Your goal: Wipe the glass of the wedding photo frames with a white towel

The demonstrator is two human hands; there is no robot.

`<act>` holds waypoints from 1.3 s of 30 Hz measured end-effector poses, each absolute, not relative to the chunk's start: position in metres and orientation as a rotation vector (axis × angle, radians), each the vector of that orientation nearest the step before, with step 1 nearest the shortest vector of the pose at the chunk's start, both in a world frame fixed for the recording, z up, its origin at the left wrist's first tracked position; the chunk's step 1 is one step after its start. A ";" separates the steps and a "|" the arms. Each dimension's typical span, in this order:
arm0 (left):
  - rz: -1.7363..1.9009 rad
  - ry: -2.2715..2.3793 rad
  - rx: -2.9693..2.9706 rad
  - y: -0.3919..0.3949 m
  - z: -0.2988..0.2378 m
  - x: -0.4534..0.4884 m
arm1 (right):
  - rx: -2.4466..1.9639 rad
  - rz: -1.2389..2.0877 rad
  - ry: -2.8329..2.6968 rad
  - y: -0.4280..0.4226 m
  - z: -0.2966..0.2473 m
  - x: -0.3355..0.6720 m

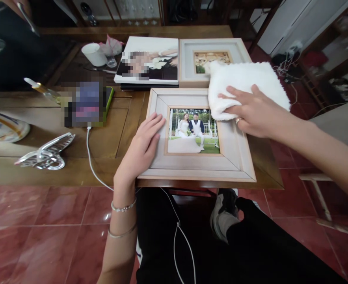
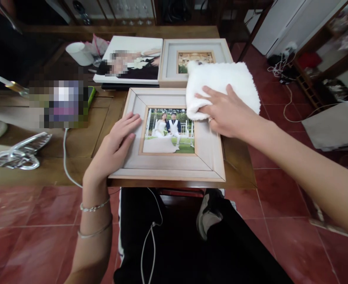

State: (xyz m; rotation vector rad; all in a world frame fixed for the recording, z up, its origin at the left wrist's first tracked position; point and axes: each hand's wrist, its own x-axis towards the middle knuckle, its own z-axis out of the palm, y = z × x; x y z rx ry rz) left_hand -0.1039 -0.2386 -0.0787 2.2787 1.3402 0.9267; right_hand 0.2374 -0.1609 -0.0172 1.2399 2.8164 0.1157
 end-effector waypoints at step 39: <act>0.907 1.366 2.255 -0.236 -0.080 -0.108 | 1.236 0.149 2.859 -0.295 -0.019 0.183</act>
